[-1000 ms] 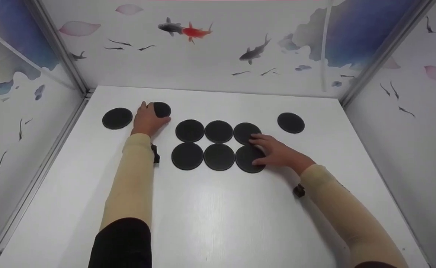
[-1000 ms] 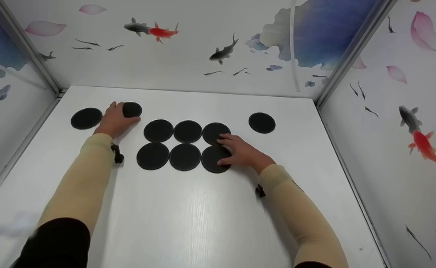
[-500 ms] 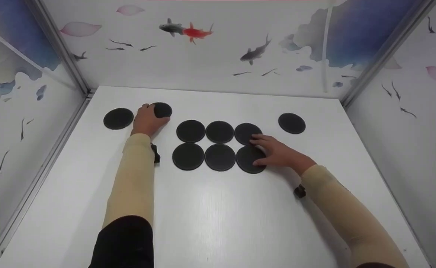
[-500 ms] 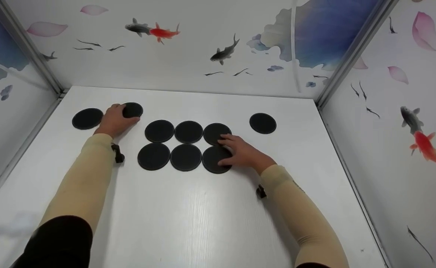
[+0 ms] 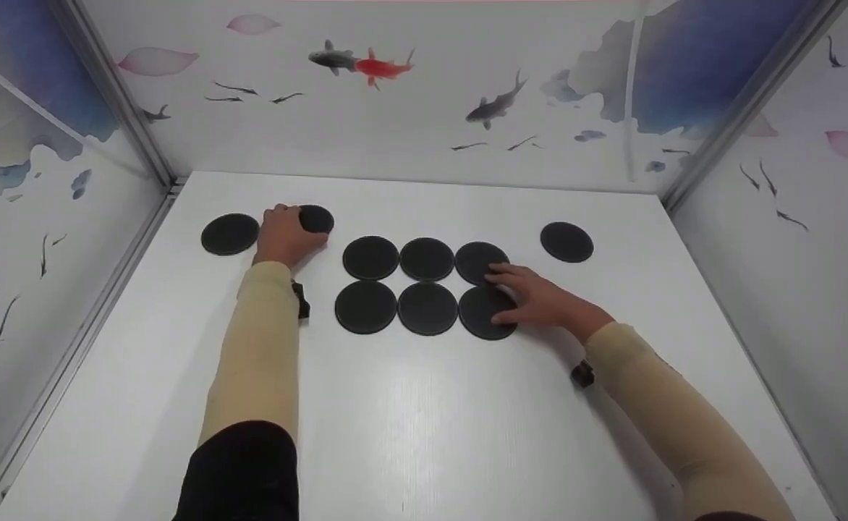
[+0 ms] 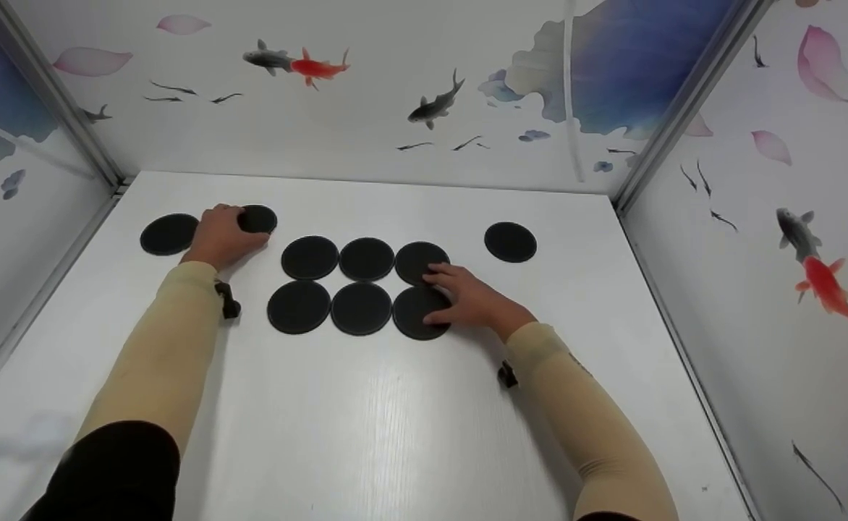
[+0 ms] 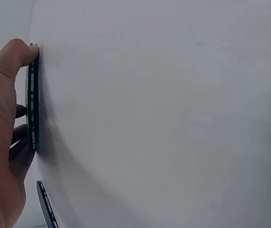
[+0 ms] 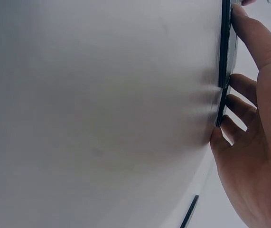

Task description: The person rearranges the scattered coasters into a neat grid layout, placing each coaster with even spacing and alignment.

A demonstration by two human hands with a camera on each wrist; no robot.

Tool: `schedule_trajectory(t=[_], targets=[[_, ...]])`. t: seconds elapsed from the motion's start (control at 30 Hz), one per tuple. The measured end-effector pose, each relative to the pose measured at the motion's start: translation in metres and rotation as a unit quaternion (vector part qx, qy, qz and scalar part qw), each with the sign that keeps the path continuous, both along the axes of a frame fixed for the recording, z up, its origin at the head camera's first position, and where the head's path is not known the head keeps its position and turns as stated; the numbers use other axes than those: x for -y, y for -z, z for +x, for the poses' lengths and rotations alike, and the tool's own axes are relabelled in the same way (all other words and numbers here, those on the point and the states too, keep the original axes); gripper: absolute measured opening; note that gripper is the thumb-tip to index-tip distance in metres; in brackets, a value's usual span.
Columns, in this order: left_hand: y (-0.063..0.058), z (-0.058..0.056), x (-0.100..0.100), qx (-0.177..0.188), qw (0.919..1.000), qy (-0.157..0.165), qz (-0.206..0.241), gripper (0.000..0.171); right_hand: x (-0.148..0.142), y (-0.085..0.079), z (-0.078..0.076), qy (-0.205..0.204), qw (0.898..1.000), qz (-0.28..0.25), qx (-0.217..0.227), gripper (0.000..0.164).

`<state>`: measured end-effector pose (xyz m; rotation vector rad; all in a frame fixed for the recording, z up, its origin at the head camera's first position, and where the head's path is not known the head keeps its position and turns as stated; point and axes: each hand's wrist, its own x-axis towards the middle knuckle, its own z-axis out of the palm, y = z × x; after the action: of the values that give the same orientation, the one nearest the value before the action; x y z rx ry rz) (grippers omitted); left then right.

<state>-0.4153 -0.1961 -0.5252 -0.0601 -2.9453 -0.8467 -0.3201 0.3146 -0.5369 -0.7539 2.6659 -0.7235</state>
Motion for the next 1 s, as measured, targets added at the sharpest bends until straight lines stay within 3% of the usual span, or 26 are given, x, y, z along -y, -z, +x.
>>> schedule_trajectory(t=[0.03, 0.13, 0.3, 0.43, 1.0], targets=[[-0.005, 0.006, -0.002, -0.002, 1.0000, 0.002, 0.001, 0.080, 0.000, 0.000, 0.000, 0.000, 1.000, 0.000, 0.000, 0.088], [-0.002, 0.003, -0.002, 0.005, 0.9999, 0.000, -0.009, 0.079, 0.000, 0.000, 0.001, 0.000, 1.000, 0.002, -0.001, 0.089], [0.015, -0.015, 0.007, 0.023, 0.9997, -0.005, -0.008, 0.083, -0.001, 0.000, 0.000, 0.005, 1.000, 0.006, 0.002, 0.089], [0.020, -0.021, 0.011, 0.031, 0.9995, -0.003, -0.008, 0.086, -0.001, 0.000, 0.001, 0.007, 1.000, 0.009, 0.007, 0.089], [0.008, -0.002, 0.017, 0.026, 0.9971, 0.068, -0.022, 0.090, 0.000, 0.001, 0.001, 0.006, 1.000, 0.015, 0.003, 0.090]])
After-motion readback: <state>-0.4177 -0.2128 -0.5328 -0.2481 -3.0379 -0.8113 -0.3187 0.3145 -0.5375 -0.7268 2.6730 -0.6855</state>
